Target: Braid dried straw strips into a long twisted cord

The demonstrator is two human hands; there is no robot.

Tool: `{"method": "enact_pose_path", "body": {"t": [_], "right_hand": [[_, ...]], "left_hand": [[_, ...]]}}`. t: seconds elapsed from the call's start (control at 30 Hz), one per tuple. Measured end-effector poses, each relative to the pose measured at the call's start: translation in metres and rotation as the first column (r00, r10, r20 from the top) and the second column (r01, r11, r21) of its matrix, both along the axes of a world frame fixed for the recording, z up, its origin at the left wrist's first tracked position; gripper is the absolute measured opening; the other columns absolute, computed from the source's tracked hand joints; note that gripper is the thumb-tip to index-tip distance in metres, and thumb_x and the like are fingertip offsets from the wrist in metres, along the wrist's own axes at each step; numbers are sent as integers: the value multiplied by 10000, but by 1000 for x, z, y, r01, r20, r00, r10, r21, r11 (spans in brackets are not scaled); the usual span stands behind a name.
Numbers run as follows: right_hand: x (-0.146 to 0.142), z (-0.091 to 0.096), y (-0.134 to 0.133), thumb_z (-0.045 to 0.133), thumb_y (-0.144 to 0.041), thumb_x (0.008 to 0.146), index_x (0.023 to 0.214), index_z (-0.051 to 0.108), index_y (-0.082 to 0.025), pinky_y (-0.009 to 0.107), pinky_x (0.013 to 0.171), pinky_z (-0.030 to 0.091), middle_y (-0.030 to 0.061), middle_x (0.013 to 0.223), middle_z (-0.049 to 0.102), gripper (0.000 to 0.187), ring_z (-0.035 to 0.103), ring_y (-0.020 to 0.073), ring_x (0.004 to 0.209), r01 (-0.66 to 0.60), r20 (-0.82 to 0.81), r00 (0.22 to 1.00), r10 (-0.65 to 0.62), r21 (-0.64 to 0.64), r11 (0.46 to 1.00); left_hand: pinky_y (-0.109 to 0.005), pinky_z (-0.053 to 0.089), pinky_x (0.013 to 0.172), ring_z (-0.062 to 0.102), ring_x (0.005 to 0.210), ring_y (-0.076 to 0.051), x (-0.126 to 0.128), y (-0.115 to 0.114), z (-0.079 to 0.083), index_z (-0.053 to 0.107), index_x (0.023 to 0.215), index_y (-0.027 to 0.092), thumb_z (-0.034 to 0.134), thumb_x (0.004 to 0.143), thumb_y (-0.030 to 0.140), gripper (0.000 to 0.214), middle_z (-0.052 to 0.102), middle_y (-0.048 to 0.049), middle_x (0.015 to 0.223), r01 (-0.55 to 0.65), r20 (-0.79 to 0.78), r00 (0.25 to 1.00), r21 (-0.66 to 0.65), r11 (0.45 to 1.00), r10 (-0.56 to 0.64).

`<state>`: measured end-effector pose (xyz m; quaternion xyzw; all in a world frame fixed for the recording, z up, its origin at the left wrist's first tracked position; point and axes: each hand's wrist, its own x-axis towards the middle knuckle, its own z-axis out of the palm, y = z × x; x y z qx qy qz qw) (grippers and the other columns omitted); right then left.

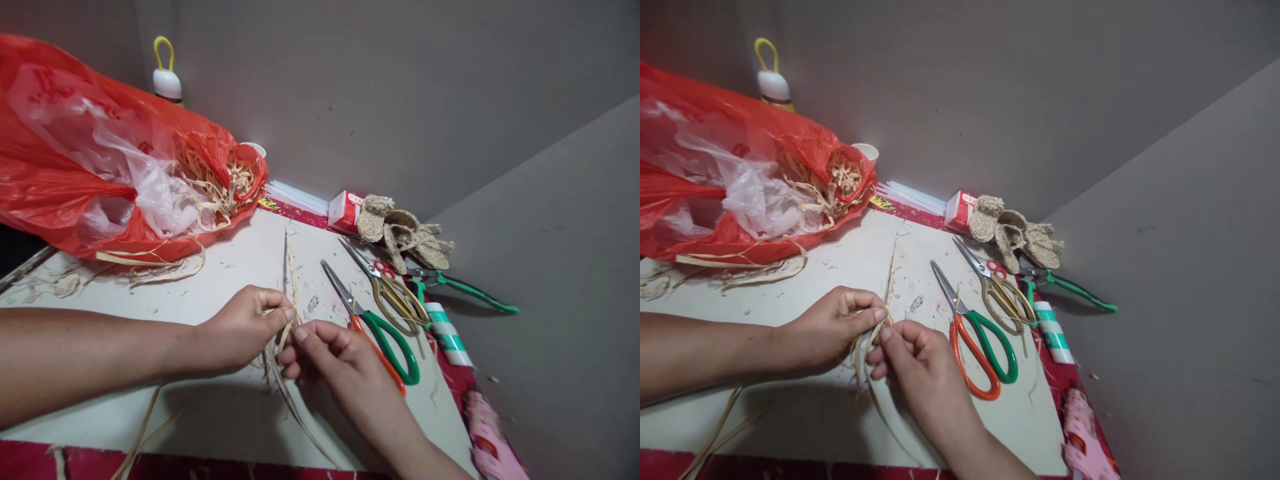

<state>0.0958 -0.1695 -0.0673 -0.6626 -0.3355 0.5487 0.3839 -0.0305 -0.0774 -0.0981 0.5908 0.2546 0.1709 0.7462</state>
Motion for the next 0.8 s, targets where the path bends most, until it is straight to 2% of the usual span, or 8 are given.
{"method": "enact_pose_path", "body": {"t": [0.1,0.2,0.27,0.33,0.43,0.53,0.67,0.8], "right_hand": [[17,19,-4,641,-481,729,610,623,-148,217,453,391,28,542,611,354,508,103,447,-78,190,979,73,18,997],[35,25,-3,659,-426,734,798,674,-186,239,570,434,36,690,649,249,570,149,621,78,425,888,-178,242,967],[39,20,2,674,-400,729,1003,654,-211,273,720,456,60,898,664,334,595,190,832,45,349,928,-130,240,970],[38,11,8,652,-389,757,1086,620,-207,282,740,455,58,890,651,378,591,178,828,-91,154,986,68,150,984],[31,0,16,552,-414,833,983,635,-170,195,490,376,3,681,573,298,454,75,500,-294,-136,945,297,42,955],[29,-1,22,533,-440,840,836,643,-146,167,391,216,-42,578,463,313,265,37,421,-370,-182,913,366,10,929],[33,6,28,559,-439,819,800,664,-139,182,545,360,4,681,543,319,451,85,600,-459,-68,883,464,73,885],[31,3,32,588,-433,799,825,618,-134,215,583,408,34,783,596,301,521,97,617,-455,-209,869,449,23,890]], "left_hand": [[-223,367,575,475,560,-92,-1,1,1,579,694,131,496,820,383,294,577,-8,617,0,-30,1000,41,999,1],[-211,359,574,456,556,-81,-2,3,3,603,717,130,499,821,393,301,599,-8,661,58,-50,997,10,998,-58],[-206,355,564,447,541,-75,-2,5,3,603,708,129,502,820,411,320,604,-8,663,96,-41,994,-32,995,-97],[-210,371,588,483,568,-84,-1,6,3,591,681,125,504,819,430,346,614,-22,667,140,11,990,-78,987,-140],[-225,398,640,543,627,-106,1,10,3,578,671,123,546,795,428,331,633,-39,670,175,68,984,-147,974,-166],[-196,368,551,484,514,-66,1,14,7,574,685,124,599,758,404,290,622,-13,630,162,0,986,-187,969,-164],[-186,232,410,267,363,-20,-2,20,14,568,666,124,595,754,402,293,584,21,562,206,-138,962,-193,959,-235],[-202,358,539,474,513,-71,-4,26,13,566,646,126,561,777,407,310,610,-18,611,266,-96,957,-91,960,-275]]}}
